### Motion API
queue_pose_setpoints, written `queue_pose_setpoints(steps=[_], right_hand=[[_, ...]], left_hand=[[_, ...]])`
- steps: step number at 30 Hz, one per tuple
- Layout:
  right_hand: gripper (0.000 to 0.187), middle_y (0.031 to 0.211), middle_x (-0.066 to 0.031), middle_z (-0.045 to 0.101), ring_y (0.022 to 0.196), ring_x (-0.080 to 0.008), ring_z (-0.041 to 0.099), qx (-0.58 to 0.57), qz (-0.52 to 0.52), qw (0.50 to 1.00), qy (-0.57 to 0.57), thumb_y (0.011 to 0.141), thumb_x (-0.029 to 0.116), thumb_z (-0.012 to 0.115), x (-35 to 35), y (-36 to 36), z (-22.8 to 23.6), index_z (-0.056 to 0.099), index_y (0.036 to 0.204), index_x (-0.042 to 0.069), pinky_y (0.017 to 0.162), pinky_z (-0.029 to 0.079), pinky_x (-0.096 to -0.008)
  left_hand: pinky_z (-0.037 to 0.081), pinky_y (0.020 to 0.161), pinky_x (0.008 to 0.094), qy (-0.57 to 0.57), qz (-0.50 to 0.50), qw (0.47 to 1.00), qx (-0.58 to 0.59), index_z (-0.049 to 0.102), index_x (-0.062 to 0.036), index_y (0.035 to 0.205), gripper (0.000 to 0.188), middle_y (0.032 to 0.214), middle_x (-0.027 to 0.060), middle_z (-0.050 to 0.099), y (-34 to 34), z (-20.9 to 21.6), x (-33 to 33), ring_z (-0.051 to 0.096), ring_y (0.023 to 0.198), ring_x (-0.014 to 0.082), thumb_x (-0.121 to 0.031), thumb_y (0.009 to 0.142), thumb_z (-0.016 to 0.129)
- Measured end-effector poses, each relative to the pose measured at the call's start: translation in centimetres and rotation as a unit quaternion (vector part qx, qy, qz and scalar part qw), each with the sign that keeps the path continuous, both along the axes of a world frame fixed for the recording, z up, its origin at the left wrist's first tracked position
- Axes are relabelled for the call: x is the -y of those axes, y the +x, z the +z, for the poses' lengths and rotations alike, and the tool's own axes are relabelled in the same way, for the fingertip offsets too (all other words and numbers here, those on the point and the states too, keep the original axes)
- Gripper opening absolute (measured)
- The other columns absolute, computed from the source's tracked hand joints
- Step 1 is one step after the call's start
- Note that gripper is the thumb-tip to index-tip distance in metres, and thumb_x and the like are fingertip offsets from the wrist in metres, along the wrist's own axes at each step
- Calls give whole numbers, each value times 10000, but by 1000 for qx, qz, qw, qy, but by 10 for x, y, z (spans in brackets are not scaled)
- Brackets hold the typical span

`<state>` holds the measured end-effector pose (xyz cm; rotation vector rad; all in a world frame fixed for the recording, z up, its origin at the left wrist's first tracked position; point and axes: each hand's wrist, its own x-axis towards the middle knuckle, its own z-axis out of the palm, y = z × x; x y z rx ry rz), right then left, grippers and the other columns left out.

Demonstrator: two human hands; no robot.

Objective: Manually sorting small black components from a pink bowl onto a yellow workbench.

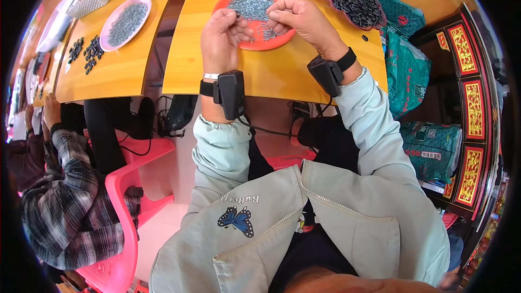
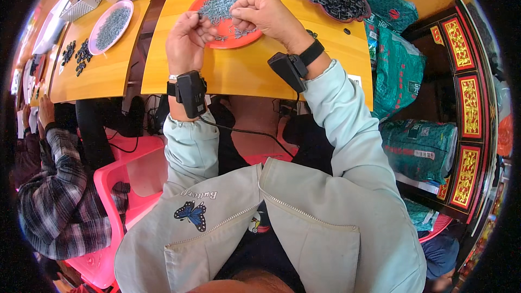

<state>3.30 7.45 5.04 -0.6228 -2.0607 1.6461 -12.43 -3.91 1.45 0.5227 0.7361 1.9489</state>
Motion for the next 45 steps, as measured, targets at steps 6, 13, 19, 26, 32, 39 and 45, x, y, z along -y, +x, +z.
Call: queue_pose_setpoints(steps=[6,13,19,26,32,39,45], right_hand=[[199,799,7,620,688,-52,560,-26,3,999,-22,884,197,593,6,3,7,627,968,19,656,470,-188],[199,795,12,617,685,-50,555,-23,10,1000,-19,893,197,580,8,2,7,629,965,18,649,469,-187],[179,795,15,617,692,-51,556,-27,21,999,-5,895,181,574,10,4,6,629,950,20,655,469,-188],[155,786,19,601,697,-44,538,-37,29,998,40,876,135,582,16,11,11,626,951,6,654,455,-187],[146,779,24,586,693,-45,527,-42,19,995,89,872,115,570,20,16,11,619,941,-4,633,441,-189],[132,777,3,589,700,-57,536,-51,-64,982,171,882,105,557,27,40,21,601,942,-4,638,445,-192],[109,762,10,580,700,-52,530,-70,-162,973,150,883,100,555,30,80,9,592,926,7,623,436,-192]], left_hand=[[498,591,272,23,-116,993,-16,505,-38,845,93,776,112,620,15,-1,-8,613,628,200,-105,888,456],[503,615,295,36,-129,991,13,506,-32,840,114,772,117,618,14,-3,-10,614,641,214,-121,891,456],[506,619,300,43,-137,990,10,507,-27,841,118,767,120,618,16,-3,-9,616,645,215,-123,892,461],[490,599,271,48,-136,990,7,525,-23,851,85,751,112,622,23,-3,-9,607,627,205,-97,874,490],[487,594,264,66,-139,988,14,530,-27,854,88,751,108,624,28,-2,-8,606,624,195,-89,880,475],[461,569,244,-4,-119,990,-71,524,-45,857,101,713,71,593,49,8,-5,584,604,157,-109,901,460],[418,554,224,-50,-72,975,-205,514,-38,830,109,683,33,548,87,11,-11,536,577,118,-96,892,445]])
